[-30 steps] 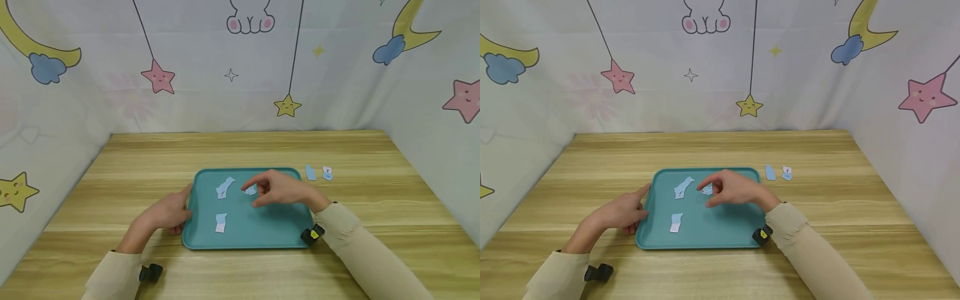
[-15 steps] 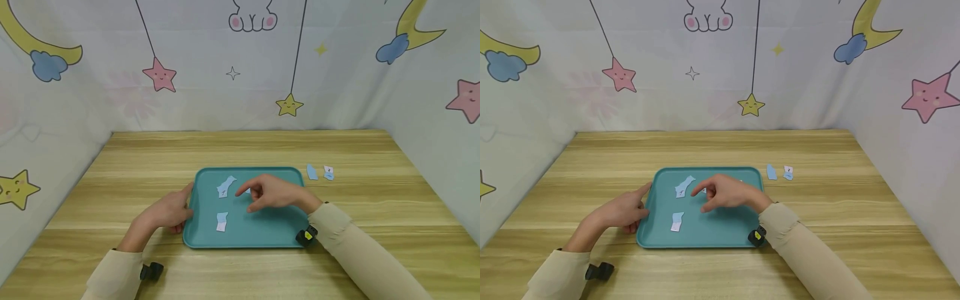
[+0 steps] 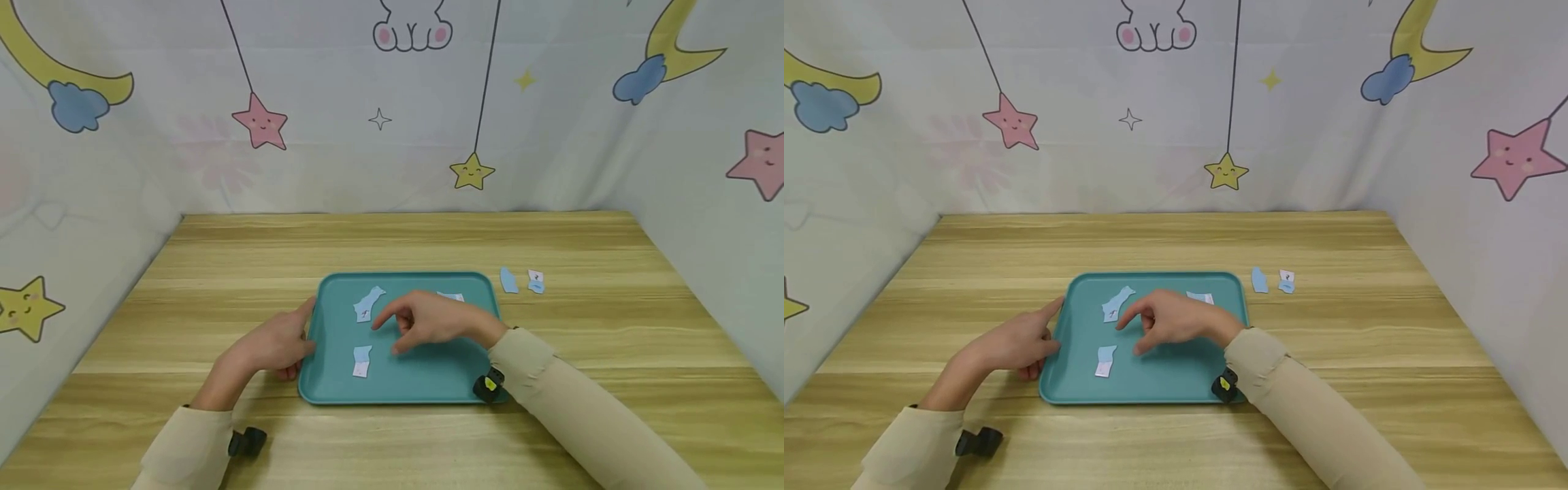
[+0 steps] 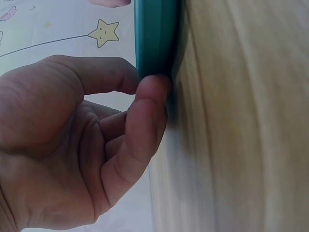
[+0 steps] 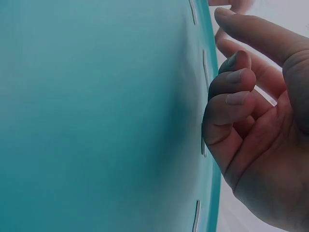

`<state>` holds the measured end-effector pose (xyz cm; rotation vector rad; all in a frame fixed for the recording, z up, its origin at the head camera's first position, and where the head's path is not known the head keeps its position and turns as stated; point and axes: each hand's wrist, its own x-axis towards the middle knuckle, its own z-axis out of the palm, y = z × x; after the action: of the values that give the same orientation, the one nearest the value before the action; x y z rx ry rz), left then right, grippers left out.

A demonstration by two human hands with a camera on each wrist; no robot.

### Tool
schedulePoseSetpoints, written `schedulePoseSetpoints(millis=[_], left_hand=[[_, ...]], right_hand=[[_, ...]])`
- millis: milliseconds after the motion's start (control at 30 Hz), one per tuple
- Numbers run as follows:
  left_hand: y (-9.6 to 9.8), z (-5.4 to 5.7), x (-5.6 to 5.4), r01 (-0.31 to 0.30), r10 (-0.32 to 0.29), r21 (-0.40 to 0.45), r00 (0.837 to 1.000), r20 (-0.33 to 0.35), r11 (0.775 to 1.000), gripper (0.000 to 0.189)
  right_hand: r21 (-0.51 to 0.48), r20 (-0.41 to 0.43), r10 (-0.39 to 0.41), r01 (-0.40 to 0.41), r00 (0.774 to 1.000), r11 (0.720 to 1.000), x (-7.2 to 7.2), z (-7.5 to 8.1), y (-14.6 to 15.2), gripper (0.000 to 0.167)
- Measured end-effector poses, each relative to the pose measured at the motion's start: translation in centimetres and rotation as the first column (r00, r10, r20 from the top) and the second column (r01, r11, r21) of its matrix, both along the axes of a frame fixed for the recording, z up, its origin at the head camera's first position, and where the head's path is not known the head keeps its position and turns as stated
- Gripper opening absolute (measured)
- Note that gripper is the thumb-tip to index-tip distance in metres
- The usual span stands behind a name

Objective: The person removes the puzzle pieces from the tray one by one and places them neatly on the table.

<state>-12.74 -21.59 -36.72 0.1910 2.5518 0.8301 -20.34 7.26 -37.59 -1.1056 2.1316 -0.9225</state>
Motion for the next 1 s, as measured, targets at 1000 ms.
schedulePoseSetpoints(millis=[1000], left_hand=[[-0.1,0.3,0.2,-0.006,0.005,0.013,1.0,0.011,1.0,0.087]], right_hand=[[0.033,0.102,0.066,-0.069,0.993,0.997,-0.4,-0.4,-3.3,0.033]])
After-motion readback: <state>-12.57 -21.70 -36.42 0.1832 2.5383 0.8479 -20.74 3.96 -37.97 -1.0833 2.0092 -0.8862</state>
